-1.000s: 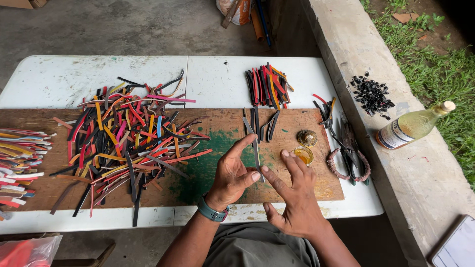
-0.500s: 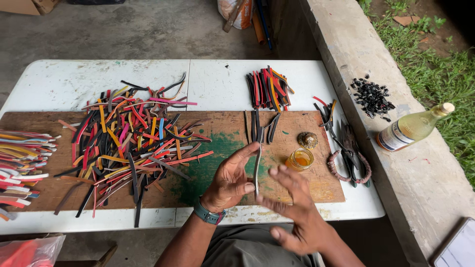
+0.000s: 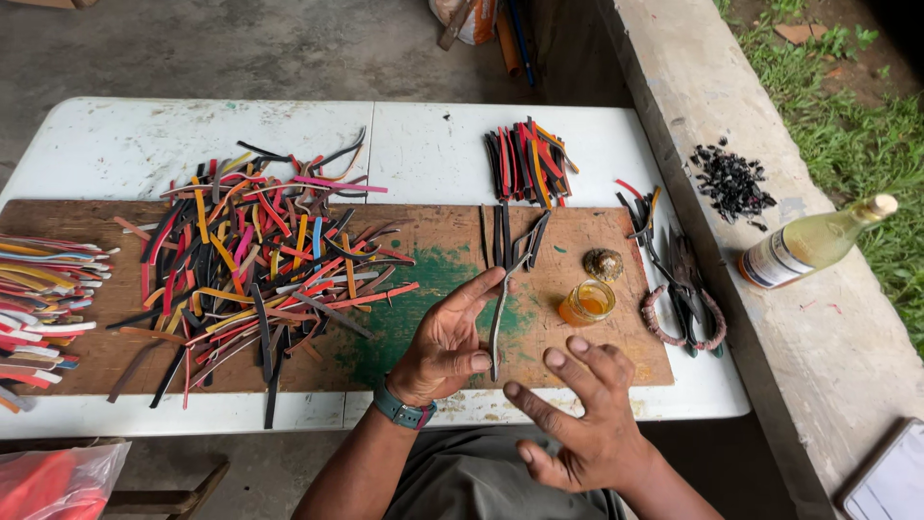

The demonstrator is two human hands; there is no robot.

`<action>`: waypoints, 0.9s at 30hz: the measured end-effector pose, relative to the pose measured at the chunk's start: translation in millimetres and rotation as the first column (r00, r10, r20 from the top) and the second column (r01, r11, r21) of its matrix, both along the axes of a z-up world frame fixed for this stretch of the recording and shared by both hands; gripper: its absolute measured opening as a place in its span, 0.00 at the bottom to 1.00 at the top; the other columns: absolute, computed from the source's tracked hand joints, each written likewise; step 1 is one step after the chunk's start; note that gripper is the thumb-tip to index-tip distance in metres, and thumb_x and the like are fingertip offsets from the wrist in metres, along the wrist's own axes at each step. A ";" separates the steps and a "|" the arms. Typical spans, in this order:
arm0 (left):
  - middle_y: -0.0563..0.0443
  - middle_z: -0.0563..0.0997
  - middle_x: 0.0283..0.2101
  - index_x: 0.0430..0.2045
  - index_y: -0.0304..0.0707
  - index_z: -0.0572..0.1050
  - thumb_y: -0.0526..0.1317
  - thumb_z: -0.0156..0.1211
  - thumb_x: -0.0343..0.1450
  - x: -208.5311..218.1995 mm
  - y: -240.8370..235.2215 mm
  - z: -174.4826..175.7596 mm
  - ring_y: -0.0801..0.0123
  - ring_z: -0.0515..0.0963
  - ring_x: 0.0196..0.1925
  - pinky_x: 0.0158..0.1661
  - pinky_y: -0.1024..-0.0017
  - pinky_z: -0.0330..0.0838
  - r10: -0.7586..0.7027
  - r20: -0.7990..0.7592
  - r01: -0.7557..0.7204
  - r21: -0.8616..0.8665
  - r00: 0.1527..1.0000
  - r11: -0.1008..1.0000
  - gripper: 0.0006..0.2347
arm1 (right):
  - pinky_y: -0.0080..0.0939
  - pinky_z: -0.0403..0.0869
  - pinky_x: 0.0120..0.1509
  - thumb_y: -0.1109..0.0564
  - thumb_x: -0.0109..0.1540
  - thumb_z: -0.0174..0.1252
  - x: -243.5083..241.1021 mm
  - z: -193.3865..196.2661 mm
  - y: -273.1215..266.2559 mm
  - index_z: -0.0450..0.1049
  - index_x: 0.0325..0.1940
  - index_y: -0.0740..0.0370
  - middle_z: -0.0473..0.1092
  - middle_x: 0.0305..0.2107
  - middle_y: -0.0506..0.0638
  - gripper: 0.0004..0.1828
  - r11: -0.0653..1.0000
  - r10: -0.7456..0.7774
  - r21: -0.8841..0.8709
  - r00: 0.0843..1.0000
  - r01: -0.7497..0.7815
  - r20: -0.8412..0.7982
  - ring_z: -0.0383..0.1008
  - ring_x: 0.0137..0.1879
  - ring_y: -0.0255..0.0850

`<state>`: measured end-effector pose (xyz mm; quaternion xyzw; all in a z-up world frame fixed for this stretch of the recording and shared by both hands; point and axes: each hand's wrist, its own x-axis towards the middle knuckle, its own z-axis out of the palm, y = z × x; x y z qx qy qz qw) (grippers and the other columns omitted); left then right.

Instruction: The person repeatedly picks up thin rubber strips from a pile on a table, dips them into a small jar of amber liquid, and places them on a wooden board. The person handles the strips one at a time, ensuring they are coated before setting them aside.

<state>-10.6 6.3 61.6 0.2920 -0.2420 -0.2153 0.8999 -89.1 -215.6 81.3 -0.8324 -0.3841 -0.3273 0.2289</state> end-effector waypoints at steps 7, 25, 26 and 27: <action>0.43 0.61 0.72 0.75 0.29 0.53 0.29 0.72 0.65 -9.2 0.8 8.0 0.65 0.66 0.70 0.54 0.74 0.79 -0.011 0.003 0.011 0.056 1.000 0.998 0.42 | 0.62 0.52 0.73 0.35 0.62 0.56 23.2 10.1 8.8 0.76 0.64 0.44 0.53 0.71 0.58 0.28 0.992 -0.126 -0.024 0.992 0.126 -0.003 0.48 0.77 0.58; 0.43 0.55 0.78 0.73 0.41 0.55 0.25 0.64 0.63 88.8 23.7 -59.2 0.54 0.67 0.64 0.49 0.67 0.80 0.206 0.343 -0.395 0.696 0.917 0.600 0.39 | 0.55 0.66 0.73 0.45 0.66 0.54 21.2 -7.4 -26.6 0.70 0.67 0.65 0.59 0.64 0.66 0.30 0.919 -0.109 0.334 0.949 0.210 -0.297 0.69 0.66 0.55; 0.42 0.55 0.76 0.71 0.41 0.56 0.24 0.64 0.62 107.9 21.2 -66.5 0.59 0.61 0.74 0.54 0.66 0.80 0.218 0.378 -0.433 0.711 0.900 0.554 0.39 | 0.54 0.67 0.71 0.45 0.66 0.54 19.0 -10.0 -27.5 0.70 0.67 0.65 0.59 0.64 0.66 0.30 0.915 -0.106 0.341 0.944 0.216 -0.314 0.69 0.66 0.55; 0.42 0.56 0.76 0.71 0.41 0.57 0.24 0.65 0.62 127.3 18.4 -73.2 0.58 0.59 0.75 0.58 0.65 0.74 0.208 0.378 -0.429 0.744 0.902 0.512 0.39 | 0.52 0.68 0.70 0.45 0.66 0.53 17.4 -11.6 -28.6 0.69 0.67 0.66 0.60 0.63 0.66 0.30 0.911 -0.103 0.347 0.939 0.222 -0.329 0.70 0.66 0.56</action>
